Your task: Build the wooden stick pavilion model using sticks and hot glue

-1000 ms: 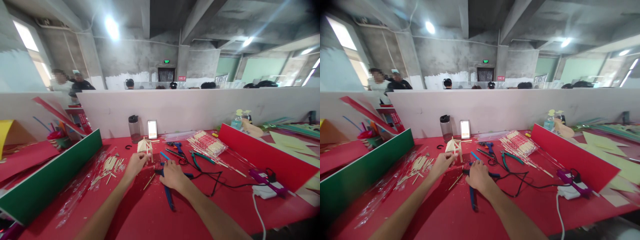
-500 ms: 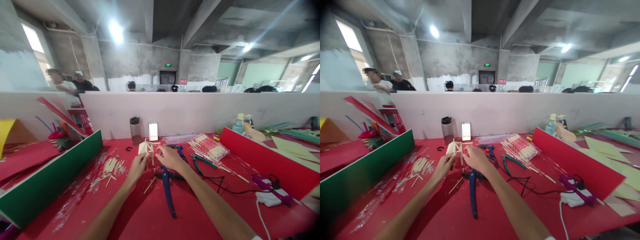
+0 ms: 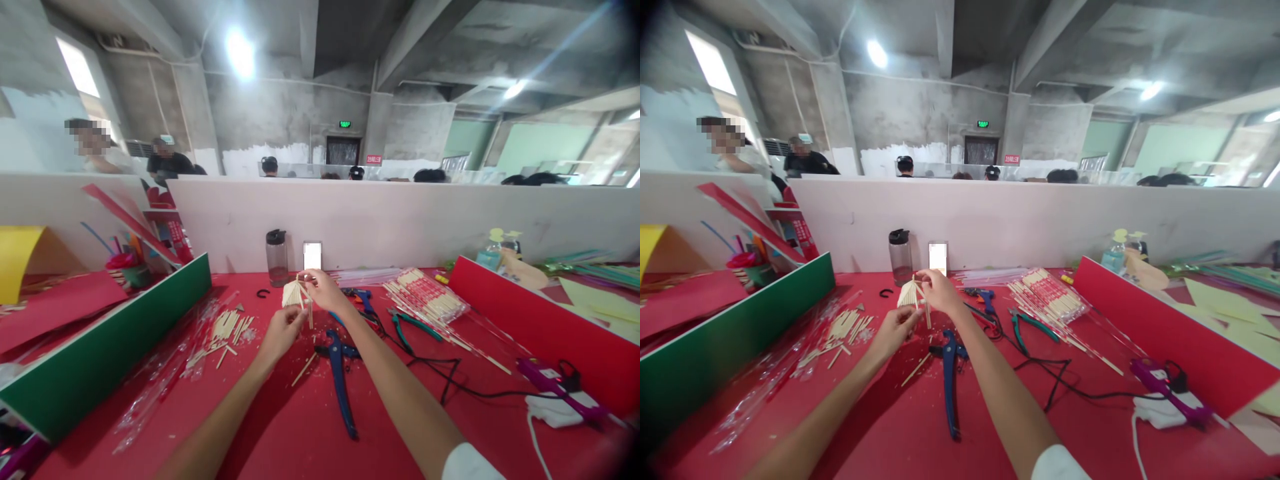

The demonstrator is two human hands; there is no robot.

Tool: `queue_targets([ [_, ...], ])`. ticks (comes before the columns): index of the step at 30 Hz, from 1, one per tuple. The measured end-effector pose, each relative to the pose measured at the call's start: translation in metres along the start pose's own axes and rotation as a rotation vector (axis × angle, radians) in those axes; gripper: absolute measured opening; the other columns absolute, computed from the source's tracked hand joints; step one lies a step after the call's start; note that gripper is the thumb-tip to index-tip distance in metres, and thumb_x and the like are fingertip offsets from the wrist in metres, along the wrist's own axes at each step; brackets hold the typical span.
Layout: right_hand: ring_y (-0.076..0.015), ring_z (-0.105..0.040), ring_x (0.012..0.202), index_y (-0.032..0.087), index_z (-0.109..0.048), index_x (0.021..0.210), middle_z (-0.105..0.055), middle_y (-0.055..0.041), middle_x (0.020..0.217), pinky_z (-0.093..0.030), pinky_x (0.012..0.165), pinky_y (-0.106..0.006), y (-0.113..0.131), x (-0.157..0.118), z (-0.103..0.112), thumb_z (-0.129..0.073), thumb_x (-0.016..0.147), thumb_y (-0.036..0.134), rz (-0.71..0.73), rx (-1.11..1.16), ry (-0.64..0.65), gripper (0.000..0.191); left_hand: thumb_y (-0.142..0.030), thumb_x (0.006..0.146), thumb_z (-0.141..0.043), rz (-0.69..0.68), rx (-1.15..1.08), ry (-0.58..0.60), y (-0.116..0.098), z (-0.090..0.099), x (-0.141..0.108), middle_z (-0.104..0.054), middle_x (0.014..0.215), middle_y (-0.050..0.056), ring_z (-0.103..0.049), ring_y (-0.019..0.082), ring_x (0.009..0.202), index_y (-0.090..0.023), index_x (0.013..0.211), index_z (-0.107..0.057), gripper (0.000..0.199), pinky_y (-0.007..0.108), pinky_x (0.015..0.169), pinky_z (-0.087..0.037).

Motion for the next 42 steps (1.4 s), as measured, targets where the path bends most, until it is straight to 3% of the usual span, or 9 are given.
queue_targets([
  [6, -0.0155, -0.061, 0.104, 0.015, -0.068, 0.109, -0.064, -0.0101, 0.115, -0.047, 0.095, -0.029, 0.006, -0.002, -0.001, -0.045, 0.089, 0.010, 0.047, 0.060, 0.014, 0.031, -0.058, 0.088, -0.051, -0.019, 0.006, 0.020, 0.003, 0.001, 0.000, -0.043, 0.051, -0.006, -0.042, 0.011, 0.047, -0.019, 0.065, -0.049, 0.046, 0.023, 0.052, -0.031],
  [9, -0.0151, -0.061, 0.093, 0.017, -0.068, 0.110, -0.064, -0.0081, 0.110, -0.049, 0.087, -0.030, 0.004, -0.002, 0.004, -0.053, 0.087, 0.017, 0.028, 0.062, 0.006, 0.027, -0.057, 0.090, -0.049, -0.038, 0.043, 0.014, 0.002, 0.003, 0.001, -0.043, 0.052, -0.005, -0.043, 0.011, 0.049, -0.019, 0.066, -0.049, 0.045, 0.022, 0.052, -0.030],
  [13, -0.0131, -0.058, 0.076, 0.019, -0.065, 0.114, -0.063, -0.0009, 0.088, -0.047, 0.074, -0.027, 0.000, -0.003, 0.006, -0.065, 0.081, 0.025, -0.006, 0.101, 0.073, 0.033, -0.054, 0.091, -0.047, -0.077, 0.143, 0.001, -0.004, 0.006, 0.001, -0.043, 0.052, -0.005, -0.042, 0.012, 0.052, -0.019, 0.064, -0.047, 0.045, 0.023, 0.054, -0.029],
  [20, -0.0139, -0.060, 0.074, 0.019, -0.062, 0.114, -0.063, 0.0005, 0.083, -0.047, 0.071, -0.027, -0.011, -0.006, -0.005, -0.072, 0.075, 0.024, -0.016, 0.142, 0.147, 0.040, -0.055, 0.090, -0.047, -0.060, 0.298, -0.067, -0.005, 0.012, 0.001, -0.051, 0.052, -0.002, -0.046, 0.014, 0.054, -0.018, 0.063, -0.055, 0.047, 0.024, 0.054, -0.026],
  [26, -0.0152, -0.062, 0.080, 0.019, -0.062, 0.110, -0.066, -0.0008, 0.087, -0.047, 0.074, -0.028, -0.014, -0.005, -0.007, -0.073, 0.074, 0.022, -0.016, 0.179, 0.122, 0.038, -0.056, 0.090, -0.049, -0.038, 0.254, -0.075, -0.005, 0.011, 0.002, -0.053, 0.049, -0.001, -0.047, 0.013, 0.050, -0.018, 0.059, -0.055, 0.050, 0.024, 0.053, -0.028],
  [31, -0.0161, -0.063, 0.080, 0.020, -0.061, 0.108, -0.067, -0.0016, 0.089, -0.049, 0.074, -0.030, -0.016, -0.006, -0.008, -0.072, 0.075, 0.025, -0.043, 0.218, 0.105, 0.036, -0.061, 0.087, -0.050, 0.048, 0.071, -0.046, 0.008, 0.005, 0.004, -0.054, 0.049, -0.001, -0.045, 0.011, 0.044, -0.017, 0.062, -0.058, 0.052, 0.023, 0.049, -0.030],
  [37, -0.0189, -0.066, 0.087, 0.020, -0.058, 0.104, -0.069, -0.0025, 0.093, -0.050, 0.077, -0.031, -0.011, -0.009, -0.011, -0.073, 0.071, 0.024, -0.106, 0.428, 0.147, 0.037, -0.065, 0.081, -0.057, 0.087, -0.060, -0.051, 0.016, 0.002, 0.006, -0.054, 0.049, -0.002, -0.044, 0.010, 0.042, -0.016, 0.067, -0.061, 0.052, 0.021, 0.045, -0.030],
  [42, -0.0175, -0.065, 0.083, 0.019, -0.057, 0.106, -0.068, -0.0016, 0.089, -0.050, 0.076, -0.031, -0.013, -0.011, -0.015, -0.076, 0.069, 0.026, -0.147, 0.520, 0.164, 0.042, -0.064, 0.081, -0.059, 0.075, -0.063, -0.049, 0.016, 0.003, 0.007, -0.054, 0.049, -0.002, -0.044, 0.010, 0.042, -0.016, 0.065, -0.061, 0.051, 0.021, 0.045, -0.030],
])
Point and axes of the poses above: each hand's wrist, its own x-axis towards the middle knuckle, its own z-axis out of the back of the hand, y = z × x, the point moved 9 cm from there along x, towards the middle knuckle
